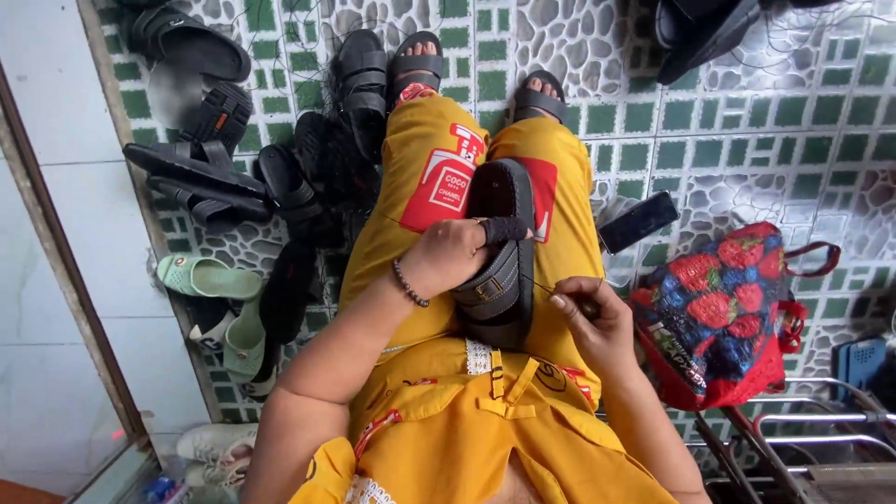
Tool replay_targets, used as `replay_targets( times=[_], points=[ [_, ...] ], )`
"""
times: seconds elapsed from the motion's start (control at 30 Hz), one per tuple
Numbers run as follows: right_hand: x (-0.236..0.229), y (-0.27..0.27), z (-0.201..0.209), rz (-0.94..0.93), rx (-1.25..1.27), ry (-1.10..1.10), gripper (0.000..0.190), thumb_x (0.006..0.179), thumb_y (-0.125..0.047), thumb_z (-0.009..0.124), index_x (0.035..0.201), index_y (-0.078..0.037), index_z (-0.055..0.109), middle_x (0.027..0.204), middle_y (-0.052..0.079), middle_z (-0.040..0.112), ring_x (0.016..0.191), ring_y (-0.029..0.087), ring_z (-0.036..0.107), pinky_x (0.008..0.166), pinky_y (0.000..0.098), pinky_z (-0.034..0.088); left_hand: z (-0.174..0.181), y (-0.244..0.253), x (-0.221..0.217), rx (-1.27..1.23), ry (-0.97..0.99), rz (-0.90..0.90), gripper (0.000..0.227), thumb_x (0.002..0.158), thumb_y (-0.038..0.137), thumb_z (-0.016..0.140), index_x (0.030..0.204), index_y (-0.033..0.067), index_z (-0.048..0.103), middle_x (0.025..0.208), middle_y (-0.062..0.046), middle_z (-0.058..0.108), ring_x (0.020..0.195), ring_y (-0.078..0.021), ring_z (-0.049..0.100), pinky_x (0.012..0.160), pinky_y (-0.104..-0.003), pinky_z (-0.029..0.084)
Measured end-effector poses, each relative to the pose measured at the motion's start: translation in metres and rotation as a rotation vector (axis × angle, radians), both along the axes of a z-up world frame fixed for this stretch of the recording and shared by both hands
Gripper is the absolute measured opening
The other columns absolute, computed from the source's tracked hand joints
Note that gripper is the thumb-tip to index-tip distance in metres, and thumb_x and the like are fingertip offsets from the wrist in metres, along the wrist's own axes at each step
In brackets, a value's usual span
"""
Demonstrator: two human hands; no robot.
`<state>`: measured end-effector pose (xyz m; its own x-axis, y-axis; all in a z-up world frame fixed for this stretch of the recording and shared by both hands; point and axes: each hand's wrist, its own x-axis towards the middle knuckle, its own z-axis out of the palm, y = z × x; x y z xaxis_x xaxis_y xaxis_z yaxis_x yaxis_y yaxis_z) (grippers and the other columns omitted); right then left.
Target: The person sews a black sandal strap by hand using a needle and thread while sitting on a tiled floor.
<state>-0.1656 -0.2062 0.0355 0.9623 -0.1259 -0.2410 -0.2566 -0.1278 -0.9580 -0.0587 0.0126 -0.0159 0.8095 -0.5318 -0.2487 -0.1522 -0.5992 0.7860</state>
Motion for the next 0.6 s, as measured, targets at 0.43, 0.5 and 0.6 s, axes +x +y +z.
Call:
replay_targets(
  times=[0.43, 0.5, 0.6],
  points=[
    [-0.021, -0.019, -0.007, 0.053, -1.004, -0.282, 0.043, 0.074, -0.018, 0.084, 0.113, -0.004, 0.072, 0.089, 0.019, 0.072, 0.068, 0.039, 0.065, 0.06, 0.0467, 0.051, 0.09, -0.004, 0.016, -0.133, -0.045, 0.134, 0.013, 0.08, 0.002, 0.064, 0.067, 0.001, 0.064, 0.06, -0.016, 0.064, 0.057, -0.0351, 0.067, 0.054, -0.038, 0.055],
    [-0.011, 0.003, -0.034, -0.006, -0.845, -0.382, 0.04, 0.077, -0.017, 0.082, 0.115, -0.01, 0.07, 0.09, 0.016, 0.072, 0.072, 0.033, 0.067, 0.06, 0.0421, 0.051, 0.076, 0.013, 0.016, 0.016, -0.376, 0.239, 0.024, 0.085, 0.024, 0.073, 0.069, 0.0075, 0.068, 0.054, -0.013, 0.061, 0.049, -0.0329, 0.063, 0.042, -0.037, 0.047],
    [0.01, 0.027, -0.005, -0.133, -0.077, -0.065, 0.027, 0.082, 0.003, 0.071, 0.107, -0.007, 0.071, 0.084, 0.009, 0.074, 0.079, 0.011, 0.068, 0.076, 0.027, 0.054, 0.055, 0.07, 0.026, 0.105, -0.519, 0.598, 0.008, 0.086, 0.012, 0.071, 0.08, 0.0177, 0.072, 0.075, -0.002, 0.066, 0.063, -0.0239, 0.064, 0.056, -0.033, 0.051]
  ],
)
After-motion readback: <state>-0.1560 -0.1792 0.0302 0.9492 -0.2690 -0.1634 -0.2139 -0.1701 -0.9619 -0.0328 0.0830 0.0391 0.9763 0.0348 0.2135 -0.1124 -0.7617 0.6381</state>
